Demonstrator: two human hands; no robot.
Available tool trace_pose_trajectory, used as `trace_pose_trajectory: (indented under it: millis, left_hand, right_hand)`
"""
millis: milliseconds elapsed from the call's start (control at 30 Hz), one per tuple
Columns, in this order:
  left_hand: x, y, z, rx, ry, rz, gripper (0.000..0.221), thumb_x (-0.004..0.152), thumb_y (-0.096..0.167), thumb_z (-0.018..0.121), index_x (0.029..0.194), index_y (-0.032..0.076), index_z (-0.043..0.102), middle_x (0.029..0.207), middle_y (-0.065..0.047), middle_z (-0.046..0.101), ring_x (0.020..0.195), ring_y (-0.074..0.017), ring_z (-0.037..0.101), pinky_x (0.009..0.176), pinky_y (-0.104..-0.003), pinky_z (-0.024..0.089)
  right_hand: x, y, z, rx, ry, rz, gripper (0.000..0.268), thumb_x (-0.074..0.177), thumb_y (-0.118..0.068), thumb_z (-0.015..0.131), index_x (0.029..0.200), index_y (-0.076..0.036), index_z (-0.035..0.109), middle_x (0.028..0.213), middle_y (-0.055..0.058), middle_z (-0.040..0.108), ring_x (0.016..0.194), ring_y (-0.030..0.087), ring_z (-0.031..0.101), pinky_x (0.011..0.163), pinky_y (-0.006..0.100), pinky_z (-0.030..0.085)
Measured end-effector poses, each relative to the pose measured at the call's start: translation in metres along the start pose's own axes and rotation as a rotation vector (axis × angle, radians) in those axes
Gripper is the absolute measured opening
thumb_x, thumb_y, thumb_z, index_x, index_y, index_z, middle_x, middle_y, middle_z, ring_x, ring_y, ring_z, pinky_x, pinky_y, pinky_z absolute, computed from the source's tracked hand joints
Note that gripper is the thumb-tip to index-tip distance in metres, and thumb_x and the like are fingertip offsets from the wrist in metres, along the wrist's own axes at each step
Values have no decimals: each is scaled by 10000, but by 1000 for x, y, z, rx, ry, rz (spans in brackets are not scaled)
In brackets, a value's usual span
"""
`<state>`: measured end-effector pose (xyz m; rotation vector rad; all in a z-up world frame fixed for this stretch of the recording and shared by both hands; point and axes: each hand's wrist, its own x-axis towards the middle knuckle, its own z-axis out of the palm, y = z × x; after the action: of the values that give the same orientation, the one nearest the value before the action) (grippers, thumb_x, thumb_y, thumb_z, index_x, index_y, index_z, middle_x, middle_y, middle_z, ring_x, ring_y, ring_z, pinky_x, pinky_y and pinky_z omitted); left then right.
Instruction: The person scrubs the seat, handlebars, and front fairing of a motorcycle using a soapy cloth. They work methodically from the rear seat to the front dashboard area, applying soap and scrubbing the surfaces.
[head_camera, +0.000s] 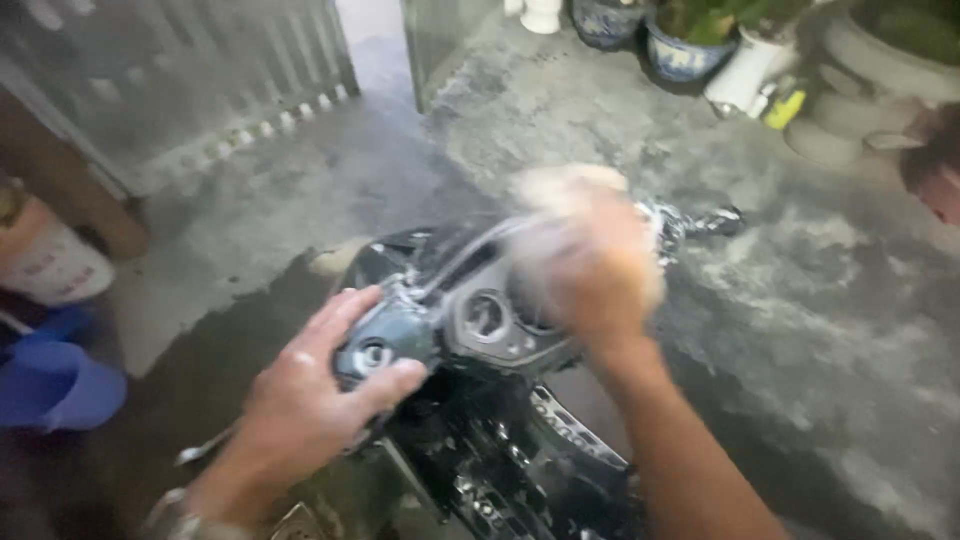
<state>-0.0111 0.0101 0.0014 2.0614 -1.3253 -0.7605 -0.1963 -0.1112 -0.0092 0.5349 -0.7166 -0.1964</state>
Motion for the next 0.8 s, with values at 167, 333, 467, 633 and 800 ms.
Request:
trace_pose_trajectory:
  millis: [167,333,467,633,800]
  left_hand:
    - [10,5,1,102,-60,-30,832,483,434,764,1256,448,458,1368,101,428,1360,-9,249,996,-268,296]
    - [6,36,-20,16,-191,-197,819,548,285,738,1301,430,452,1111,126,626,898,-61,571,811,-196,405]
    - [10,36,-18,-179,-181,-287,767,620,139,717,1322,363,504,904,-45,655,705,-167,548,673,-255,422]
    - [-3,28,-15,-143,-96,-239,761,566,196,715,1285,337,509,1098,38,628,907,-104,556,813,-228,404]
    - [-19,23,5,-65,-56,-314,731,555,274,676,1257,394,507,1089,27,627,982,-117,575,846,-260,402]
  right_hand:
    - [-46,8,-10,2205,-346,352,420,779,-343,472,1177,-217,515,1226,47,516,1109,254,487,884,387,359]
    - [-15,-8,21,1384,-507,436,182,825,-206,434,897,-158,595,715,25,512,643,184,498,572,307,386]
    - [-59,-26,-19,2229,-381,301,436,764,-335,500,1192,-253,520,1291,65,468,1115,297,466,812,462,392]
    - [-34,-40,-2,2063,-808,865,259,744,-258,447,850,-64,580,768,150,568,658,320,522,597,443,384]
    - [-52,-48,-12,2594,-300,331,486,840,-149,548,1304,-178,406,1329,109,453,1231,258,439,1016,390,327]
